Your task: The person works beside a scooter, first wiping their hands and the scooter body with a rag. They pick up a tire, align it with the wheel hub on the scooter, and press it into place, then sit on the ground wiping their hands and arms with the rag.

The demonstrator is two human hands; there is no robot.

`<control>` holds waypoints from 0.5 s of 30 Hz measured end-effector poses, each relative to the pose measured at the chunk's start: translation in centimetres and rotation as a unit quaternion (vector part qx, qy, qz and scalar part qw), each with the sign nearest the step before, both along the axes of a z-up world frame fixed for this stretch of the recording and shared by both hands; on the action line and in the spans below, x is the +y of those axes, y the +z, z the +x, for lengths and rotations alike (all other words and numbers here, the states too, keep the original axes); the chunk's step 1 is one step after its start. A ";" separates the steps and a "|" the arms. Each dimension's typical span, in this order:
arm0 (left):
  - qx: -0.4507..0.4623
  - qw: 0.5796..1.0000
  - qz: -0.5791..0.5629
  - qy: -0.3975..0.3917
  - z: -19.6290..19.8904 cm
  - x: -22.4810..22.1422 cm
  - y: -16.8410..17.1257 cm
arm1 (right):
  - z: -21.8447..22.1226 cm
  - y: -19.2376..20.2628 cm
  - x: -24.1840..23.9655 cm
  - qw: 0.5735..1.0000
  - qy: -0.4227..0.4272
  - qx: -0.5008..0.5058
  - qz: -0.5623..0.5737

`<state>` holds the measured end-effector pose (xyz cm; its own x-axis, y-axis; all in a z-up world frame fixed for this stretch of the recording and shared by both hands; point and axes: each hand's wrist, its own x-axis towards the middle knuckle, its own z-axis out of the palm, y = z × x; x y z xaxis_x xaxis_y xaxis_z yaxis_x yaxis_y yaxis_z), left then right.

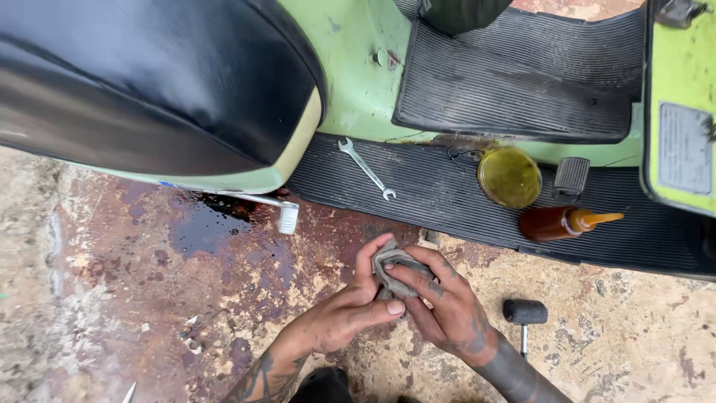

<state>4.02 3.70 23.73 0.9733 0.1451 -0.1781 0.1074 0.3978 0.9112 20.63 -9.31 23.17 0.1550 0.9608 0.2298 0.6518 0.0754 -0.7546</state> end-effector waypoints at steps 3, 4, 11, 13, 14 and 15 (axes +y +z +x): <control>0.080 0.994 0.076 -0.014 -1.7 2.7 9.0 | -0.7 7.1 3.5 0.993 0.008 0.116 -0.034; 0.121 0.986 0.109 -0.031 -2.3 3.6 11.9 | -1.1 9.5 4.7 0.982 -0.003 0.180 -0.053; 0.233 0.816 0.397 0.350 -7.5 15.2 25.1 | -1.3 23.2 11.9 0.965 -0.052 0.258 0.012; 0.153 0.649 0.515 0.538 -8.5 19.9 25.8 | -0.4 27.2 14.6 0.980 -0.068 0.184 0.034; 0.157 0.651 0.512 0.538 -8.4 22.2 25.9 | 0.0 29.6 16.6 0.980 -0.067 0.185 0.029; 0.159 0.609 0.513 0.584 -8.2 24.5 25.8 | 0.5 31.8 18.6 0.992 -0.077 0.083 0.062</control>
